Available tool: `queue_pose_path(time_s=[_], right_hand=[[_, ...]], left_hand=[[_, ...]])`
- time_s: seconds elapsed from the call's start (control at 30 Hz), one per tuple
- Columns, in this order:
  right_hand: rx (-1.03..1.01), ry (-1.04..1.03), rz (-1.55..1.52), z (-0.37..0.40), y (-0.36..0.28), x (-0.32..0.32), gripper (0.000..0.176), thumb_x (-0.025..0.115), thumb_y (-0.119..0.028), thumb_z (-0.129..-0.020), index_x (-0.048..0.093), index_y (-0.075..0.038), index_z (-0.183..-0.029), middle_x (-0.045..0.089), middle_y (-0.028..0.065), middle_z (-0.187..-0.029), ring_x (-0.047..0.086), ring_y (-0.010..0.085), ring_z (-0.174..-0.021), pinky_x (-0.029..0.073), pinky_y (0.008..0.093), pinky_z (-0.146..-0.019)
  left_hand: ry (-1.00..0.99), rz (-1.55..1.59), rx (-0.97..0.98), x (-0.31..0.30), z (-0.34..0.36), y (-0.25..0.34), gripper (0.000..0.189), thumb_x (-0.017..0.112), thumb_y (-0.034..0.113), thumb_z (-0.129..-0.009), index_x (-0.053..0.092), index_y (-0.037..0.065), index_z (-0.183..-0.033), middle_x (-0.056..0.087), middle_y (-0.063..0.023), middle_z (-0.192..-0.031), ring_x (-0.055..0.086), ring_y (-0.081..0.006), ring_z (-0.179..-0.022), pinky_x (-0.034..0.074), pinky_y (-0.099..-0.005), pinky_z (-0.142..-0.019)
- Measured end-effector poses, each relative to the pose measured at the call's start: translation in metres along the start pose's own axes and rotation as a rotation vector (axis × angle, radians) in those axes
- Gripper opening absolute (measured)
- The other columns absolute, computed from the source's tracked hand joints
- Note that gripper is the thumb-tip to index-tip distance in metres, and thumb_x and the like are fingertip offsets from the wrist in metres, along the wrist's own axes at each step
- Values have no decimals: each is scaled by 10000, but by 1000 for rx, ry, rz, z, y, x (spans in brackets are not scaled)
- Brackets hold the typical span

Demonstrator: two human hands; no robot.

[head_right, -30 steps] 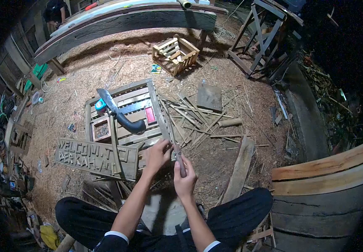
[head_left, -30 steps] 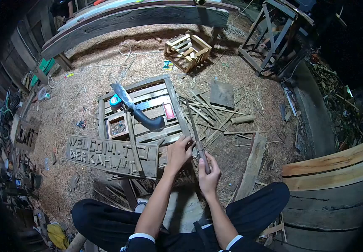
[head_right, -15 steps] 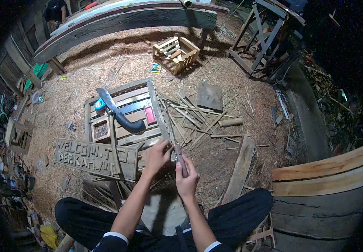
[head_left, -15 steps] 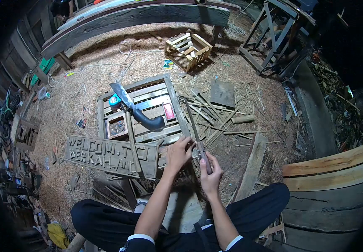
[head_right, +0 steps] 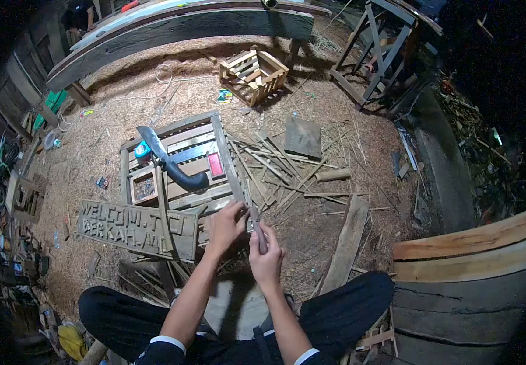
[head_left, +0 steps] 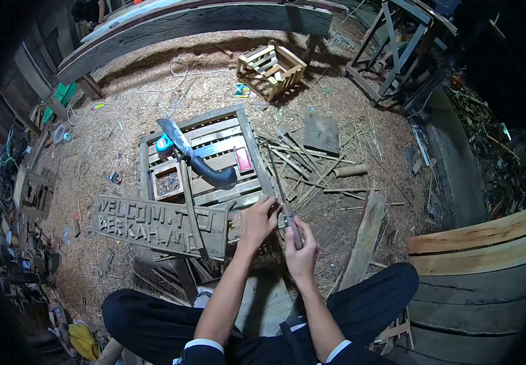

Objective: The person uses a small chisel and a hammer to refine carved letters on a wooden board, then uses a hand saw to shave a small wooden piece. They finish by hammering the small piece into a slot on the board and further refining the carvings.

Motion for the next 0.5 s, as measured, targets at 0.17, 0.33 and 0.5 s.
queue_pose_path(time_s=[0.17,0.33,0.5], right_hand=[[-53,-55,125,44,3,-31,341,663,-126,-1024,647,78,-1297,731,206,-1197,702,248,-1115,541,383,-987],[159,-16,-26,78,1,-81,354,696,-109,-1005,670,82,-1302,737,214,-1223,712,246,-1137,543,370,-1001],[-28,19,12,87,-10,-72,360,710,-108,-985,685,81,-1291,755,225,-1199,746,254,-1096,576,370,-942]], left_hand=[[5,10,-42,-1,-2,1,156,750,210,-924,709,93,-1018,686,-123,-902,706,-356,-791,533,-447,-652],[-26,8,-24,3,-2,-1,173,736,215,-933,691,83,-1036,681,-126,-956,700,-391,-842,536,-468,-677],[28,-37,9,-5,-3,-2,173,729,219,-942,671,69,-1006,667,-135,-964,685,-403,-829,524,-477,-664]])
Point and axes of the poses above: each hand's wrist, its own z-axis away from the middle knuckle, its own x-axis out of the palm, y = z × x, the point moved 7 cm from there along -z, towards the middle knuckle
